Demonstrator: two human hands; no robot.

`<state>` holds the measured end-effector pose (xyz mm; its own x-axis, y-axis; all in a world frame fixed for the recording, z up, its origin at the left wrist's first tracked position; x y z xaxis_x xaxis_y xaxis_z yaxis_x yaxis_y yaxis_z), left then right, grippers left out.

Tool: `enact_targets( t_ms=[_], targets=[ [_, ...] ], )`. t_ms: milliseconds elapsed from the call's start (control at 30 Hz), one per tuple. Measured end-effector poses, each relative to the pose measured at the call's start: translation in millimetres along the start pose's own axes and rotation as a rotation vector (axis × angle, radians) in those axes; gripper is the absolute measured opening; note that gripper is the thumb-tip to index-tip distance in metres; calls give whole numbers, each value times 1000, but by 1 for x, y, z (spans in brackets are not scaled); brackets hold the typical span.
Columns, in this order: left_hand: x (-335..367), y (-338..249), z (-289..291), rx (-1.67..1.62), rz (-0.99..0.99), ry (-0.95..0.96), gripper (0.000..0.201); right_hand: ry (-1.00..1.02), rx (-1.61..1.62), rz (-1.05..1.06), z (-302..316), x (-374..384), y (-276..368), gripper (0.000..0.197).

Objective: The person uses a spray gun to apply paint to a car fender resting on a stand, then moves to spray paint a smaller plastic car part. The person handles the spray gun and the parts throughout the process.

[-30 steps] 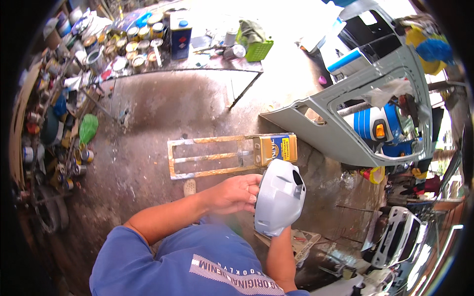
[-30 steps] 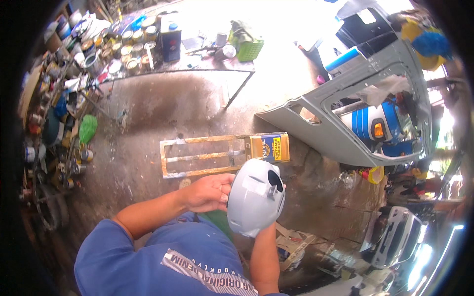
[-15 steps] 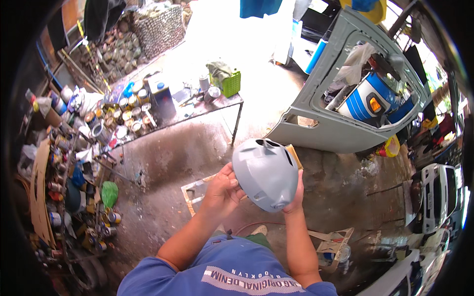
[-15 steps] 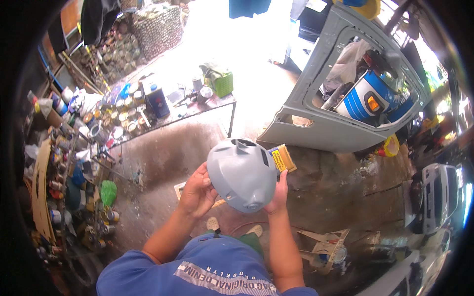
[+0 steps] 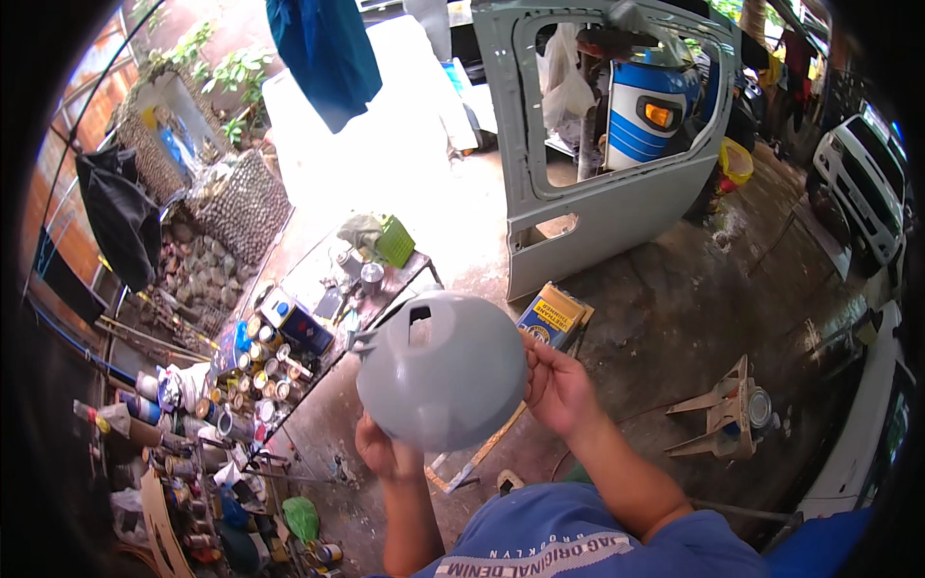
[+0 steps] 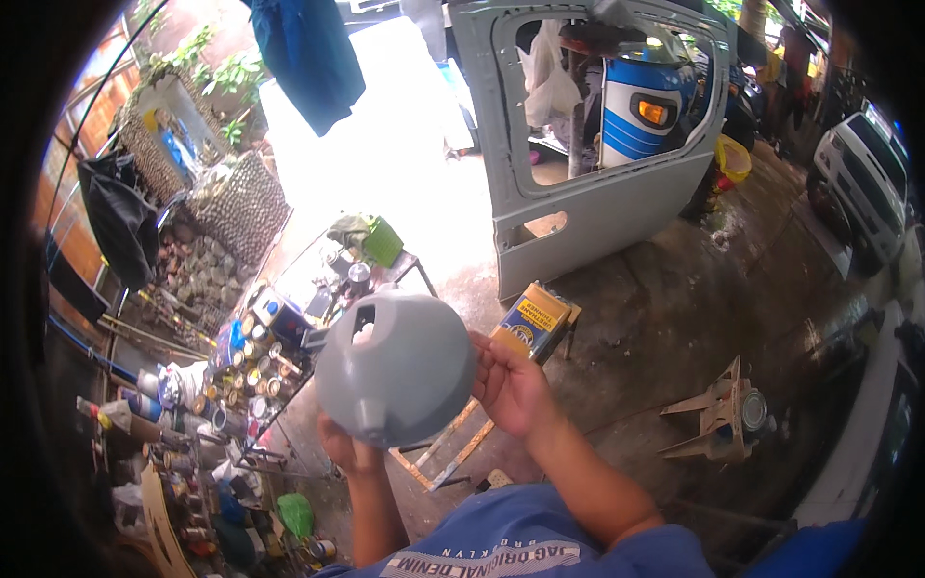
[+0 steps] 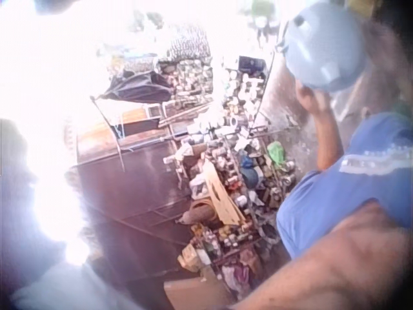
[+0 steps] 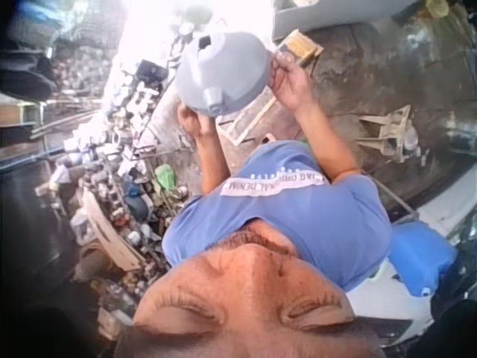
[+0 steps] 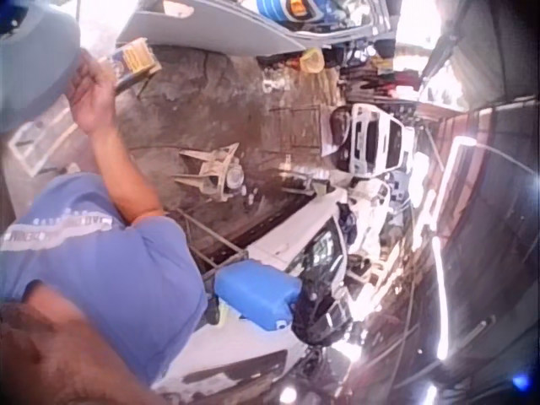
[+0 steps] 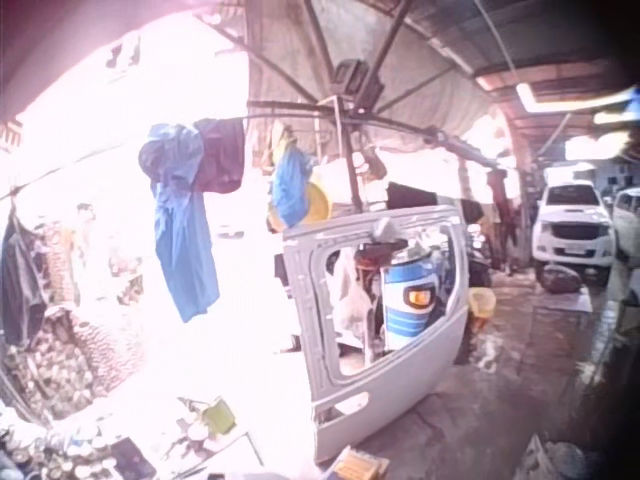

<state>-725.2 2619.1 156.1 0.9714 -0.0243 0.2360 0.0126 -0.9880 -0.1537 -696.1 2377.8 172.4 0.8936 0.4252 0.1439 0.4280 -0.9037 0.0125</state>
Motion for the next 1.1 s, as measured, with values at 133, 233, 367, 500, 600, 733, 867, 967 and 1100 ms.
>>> enact_targets(
  t_ms=[133,233,367,500,600,733,867,967,1100],
  targets=[
    [-13,11,-26,-51,-35,74,51,-297,-199,62,-21,-26,-10,40],
    [-24,19,-31,-31,26,-1,54,-287,-84,44,-23,-50,-16,40],
    [-33,28,-13,-145,85,-71,60,-201,-16,36,-42,-67,-22,42],
    [-38,34,-2,-204,115,-65,59,-202,86,65,-51,-71,-26,43],
    [-40,38,5,-196,122,-31,58,-198,86,53,-52,-76,-28,43],
    [-45,43,18,-88,103,-45,57,-211,-42,79,-58,-83,-29,41],
    [-50,50,8,35,105,-69,58,-204,-97,114,-66,-84,-25,40],
    [-39,62,-10,-14,124,-20,59,-205,-76,125,-67,-84,-21,39],
    [-41,80,17,-38,248,-137,59,-269,-165,193,-58,-93,-9,35]
  ],
)
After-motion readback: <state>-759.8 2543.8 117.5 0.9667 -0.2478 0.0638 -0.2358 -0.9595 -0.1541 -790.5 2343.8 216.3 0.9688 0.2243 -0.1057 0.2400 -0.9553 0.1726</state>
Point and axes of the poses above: each hand's wrist, its own x-axis towards the middle knuckle, its own z-axis out of the back of the hand, y = z × x, the point moved 6 cm from there along x, towards the middle knuckle, and after that the axes turned 3 degrees about x, right-handed, at the moved point
